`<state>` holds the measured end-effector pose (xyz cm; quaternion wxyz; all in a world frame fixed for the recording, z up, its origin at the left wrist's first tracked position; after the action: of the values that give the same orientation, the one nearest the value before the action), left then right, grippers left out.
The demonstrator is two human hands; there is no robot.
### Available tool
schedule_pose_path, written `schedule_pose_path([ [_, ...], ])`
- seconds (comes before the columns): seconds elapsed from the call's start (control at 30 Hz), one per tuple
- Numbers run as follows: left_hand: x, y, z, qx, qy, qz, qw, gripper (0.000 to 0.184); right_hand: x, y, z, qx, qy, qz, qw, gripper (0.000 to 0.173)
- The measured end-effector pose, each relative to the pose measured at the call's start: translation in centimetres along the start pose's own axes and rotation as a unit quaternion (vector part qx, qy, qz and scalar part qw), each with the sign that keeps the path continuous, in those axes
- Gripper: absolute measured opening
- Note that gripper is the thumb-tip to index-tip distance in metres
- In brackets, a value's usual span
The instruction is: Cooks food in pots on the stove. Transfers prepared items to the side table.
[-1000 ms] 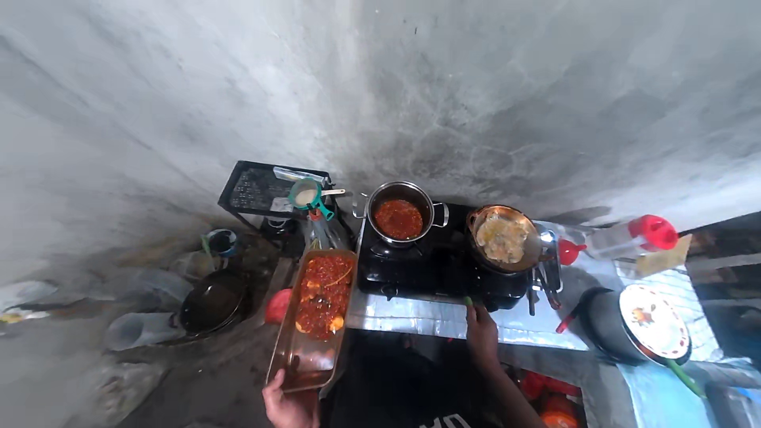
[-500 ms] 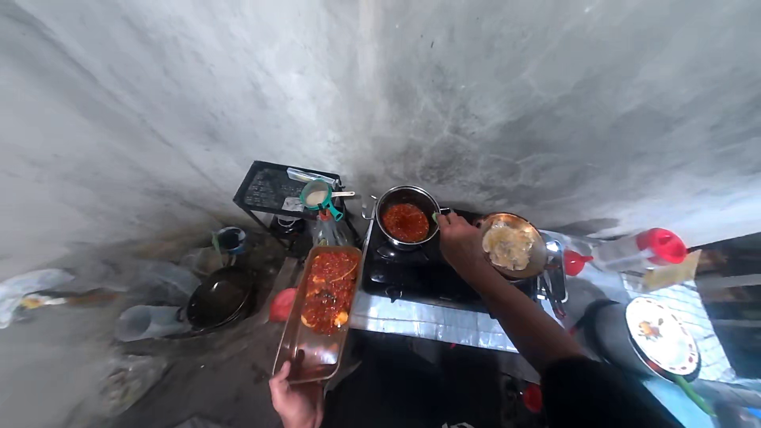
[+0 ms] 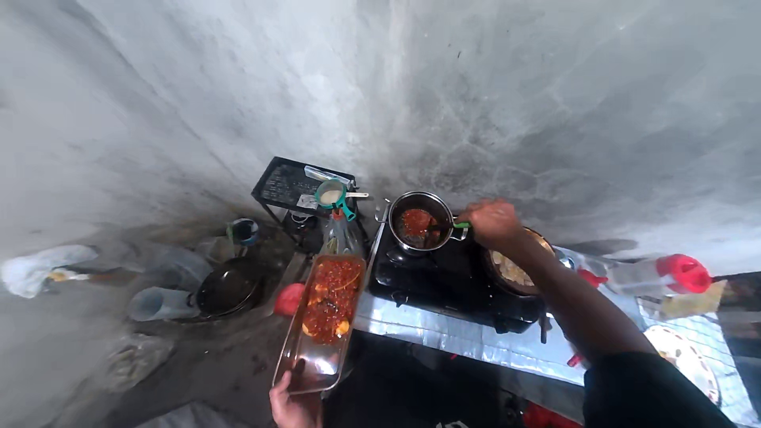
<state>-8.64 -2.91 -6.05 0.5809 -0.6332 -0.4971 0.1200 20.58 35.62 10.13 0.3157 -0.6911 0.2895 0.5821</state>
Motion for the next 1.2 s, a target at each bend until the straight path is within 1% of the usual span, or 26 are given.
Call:
schedule_pose_path([
  [0.1,0.2,-0.2,-0.1,0.008,-0.014,-0.007,1.000,0.044,0.1,0.1,0.3,0.018,-0.043,-0.011,0.999,0.035],
  [0.2,0.4,-0.5,-0.2,0.006,-0.020,-0.012,1.000,0.042,2.5,1.1,1.5,0.000,-0.090,0.014,0.996,0.042],
  [0.27,0.3,-0.5,-0.1,0.009,-0.017,-0.017,1.000,0.042,3.8,1.3,2.3,-0.014,-0.106,0.023,0.994,0.044],
  [0.33,0.1,-0.4,0.0,0.019,-0.016,-0.014,1.000,0.040,4.2,1.2,2.7,-0.006,-0.094,0.016,0.995,0.046],
  [0.4,-0.1,-0.3,0.0,0.026,-0.021,-0.014,0.999,0.039,3.8,1.1,2.7,0.022,-0.061,0.003,0.998,0.043],
  [0.47,-0.4,-0.3,-0.1,0.027,-0.015,-0.014,0.999,0.041,2.4,1.6,2.3,0.062,0.002,-0.009,0.998,0.033],
  [0.53,-0.4,-0.3,-0.2,0.029,-0.010,-0.006,1.000,0.042,0.6,2.3,1.6,0.081,0.065,-0.018,0.994,0.018],
  [0.57,-0.5,-0.3,-0.1,0.029,-0.013,0.000,0.999,0.042,-0.4,2.6,1.3,0.084,0.091,-0.016,0.992,0.014],
  [0.63,-0.4,-0.4,0.0,0.028,-0.021,0.001,0.999,0.041,-2.2,2.9,0.9,0.081,0.118,-0.017,0.990,0.012],
  [0.73,-0.3,-0.6,0.1,0.027,-0.024,0.000,0.999,0.039,-4.2,3.1,0.3,0.084,0.122,-0.021,0.989,0.016],
  [0.8,-0.2,-0.8,0.3,0.025,-0.023,-0.004,0.999,0.039,-4.9,3.9,-0.9,0.072,0.090,-0.033,0.993,0.010],
  [0.87,-0.3,-0.8,0.6,0.026,-0.020,-0.009,0.999,0.039,-4.0,4.9,-2.1,0.044,0.049,-0.039,0.997,0.008],
  [0.93,-0.6,-0.7,0.8,0.025,-0.016,-0.011,1.000,0.039,-2.1,5.8,-2.5,0.047,0.053,-0.035,0.997,0.017],
  [1.0,-0.8,-0.8,1.2,0.019,-0.016,-0.011,1.000,0.039,-0.3,5.9,-2.4,0.073,0.061,-0.030,0.995,0.028],
  [1.07,-0.9,-0.9,1.4,0.014,-0.017,-0.009,1.000,0.040,0.6,5.3,-2.2,0.108,0.055,-0.020,0.992,0.037],
  [1.2,-0.5,-1.7,1.8,0.003,-0.019,0.005,1.000,0.037,0.6,4.7,-2.0,0.171,0.003,0.000,0.985,0.041],
])
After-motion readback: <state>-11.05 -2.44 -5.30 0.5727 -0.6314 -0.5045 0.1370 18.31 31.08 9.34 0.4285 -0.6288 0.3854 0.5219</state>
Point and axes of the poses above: each hand's wrist, its own z-axis towards the middle knuckle, its own x-axis out of the palm, y = z × x, the point moved 3 cm from there along z, towards the middle knuckle, and after that the axes turned 2 degrees about z, right-handed, at the moved point
